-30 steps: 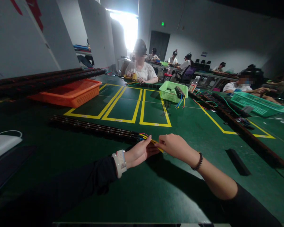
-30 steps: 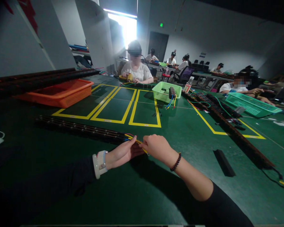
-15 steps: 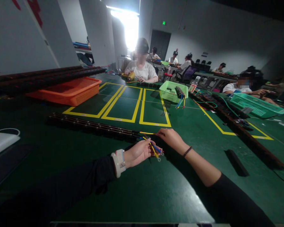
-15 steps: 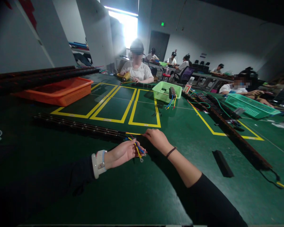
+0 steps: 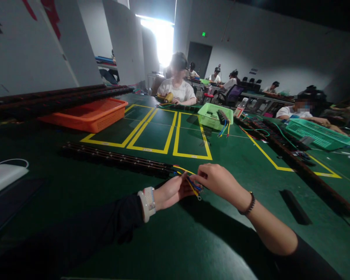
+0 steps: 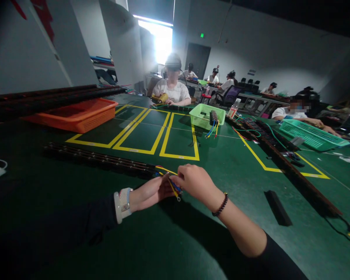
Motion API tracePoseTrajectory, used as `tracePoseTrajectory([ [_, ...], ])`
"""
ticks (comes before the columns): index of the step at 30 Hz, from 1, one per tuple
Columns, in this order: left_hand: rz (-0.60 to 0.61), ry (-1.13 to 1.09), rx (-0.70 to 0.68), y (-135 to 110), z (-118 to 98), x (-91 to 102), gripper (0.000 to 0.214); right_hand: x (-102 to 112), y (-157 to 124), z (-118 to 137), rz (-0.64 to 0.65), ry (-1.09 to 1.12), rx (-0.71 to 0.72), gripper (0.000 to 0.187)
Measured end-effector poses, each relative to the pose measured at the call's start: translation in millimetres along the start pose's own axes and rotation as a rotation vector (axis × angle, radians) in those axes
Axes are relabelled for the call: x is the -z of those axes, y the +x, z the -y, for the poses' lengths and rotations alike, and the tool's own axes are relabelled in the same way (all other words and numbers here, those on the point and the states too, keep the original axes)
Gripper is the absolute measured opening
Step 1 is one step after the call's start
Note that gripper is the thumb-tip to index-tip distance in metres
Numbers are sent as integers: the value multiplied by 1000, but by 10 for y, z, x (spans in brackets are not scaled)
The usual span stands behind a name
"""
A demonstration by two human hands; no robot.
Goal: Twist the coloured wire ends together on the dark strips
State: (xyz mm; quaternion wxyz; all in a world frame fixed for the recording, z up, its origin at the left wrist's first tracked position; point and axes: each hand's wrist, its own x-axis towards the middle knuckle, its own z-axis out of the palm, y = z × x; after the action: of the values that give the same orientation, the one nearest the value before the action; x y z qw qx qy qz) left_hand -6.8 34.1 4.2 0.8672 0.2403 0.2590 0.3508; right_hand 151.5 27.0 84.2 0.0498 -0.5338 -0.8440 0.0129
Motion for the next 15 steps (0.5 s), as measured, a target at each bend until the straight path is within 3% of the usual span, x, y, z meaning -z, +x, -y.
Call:
tracePoseTrajectory([
  [3, 1, 9, 12, 8, 10, 18, 27, 2, -129, 204, 88, -122, 64, 30],
  [6, -13, 11, 17, 20, 22, 15, 26, -128, -188, 326, 130, -247, 65, 28],
  [10, -6, -7, -3, 22, 26, -18, 27, -247, -192, 361, 145, -306, 43, 18],
  [15, 0, 12, -23, -1, 12, -37, 30, -114, -212, 298, 117, -289, -16, 15],
])
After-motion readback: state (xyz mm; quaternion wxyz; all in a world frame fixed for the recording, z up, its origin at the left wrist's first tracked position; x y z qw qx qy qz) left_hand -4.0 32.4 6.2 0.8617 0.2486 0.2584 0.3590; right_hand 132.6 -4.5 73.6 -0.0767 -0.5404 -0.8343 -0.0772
